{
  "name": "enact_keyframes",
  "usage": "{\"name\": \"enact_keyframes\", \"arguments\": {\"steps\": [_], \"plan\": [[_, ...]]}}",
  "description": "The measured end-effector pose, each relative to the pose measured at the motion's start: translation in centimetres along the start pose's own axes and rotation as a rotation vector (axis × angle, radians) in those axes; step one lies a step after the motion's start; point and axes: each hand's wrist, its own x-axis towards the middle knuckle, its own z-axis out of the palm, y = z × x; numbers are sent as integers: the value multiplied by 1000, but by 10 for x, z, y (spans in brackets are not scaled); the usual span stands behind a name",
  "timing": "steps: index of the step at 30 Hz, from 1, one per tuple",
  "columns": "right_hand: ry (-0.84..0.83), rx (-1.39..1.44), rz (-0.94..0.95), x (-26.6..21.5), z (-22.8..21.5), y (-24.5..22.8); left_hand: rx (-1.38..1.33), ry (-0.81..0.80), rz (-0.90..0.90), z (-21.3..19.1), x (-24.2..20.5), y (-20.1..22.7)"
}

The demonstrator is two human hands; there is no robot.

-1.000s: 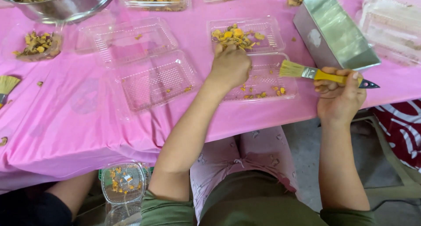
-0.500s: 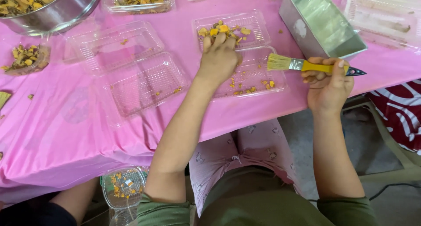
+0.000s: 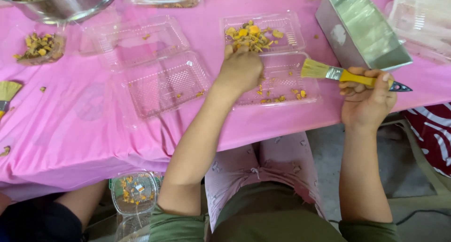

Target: Using a small paintbrush to clean and sort dried tea leaves or flowers inside plastic clamshell containers on a production table.

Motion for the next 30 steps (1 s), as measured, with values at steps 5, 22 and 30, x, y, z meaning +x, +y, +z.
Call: {"name": "enact_keyframes", "arguments": {"steps": [5,22,30], "plan": [[2,-18,-12,-5,-1,1,109,123,65,22,3,5],[-4,25,76,-3,12,-10,175,222,178,13,7,10],[-429,-287,-263,-40,71,-32,-852,394,332,-24,0,-2]]}}
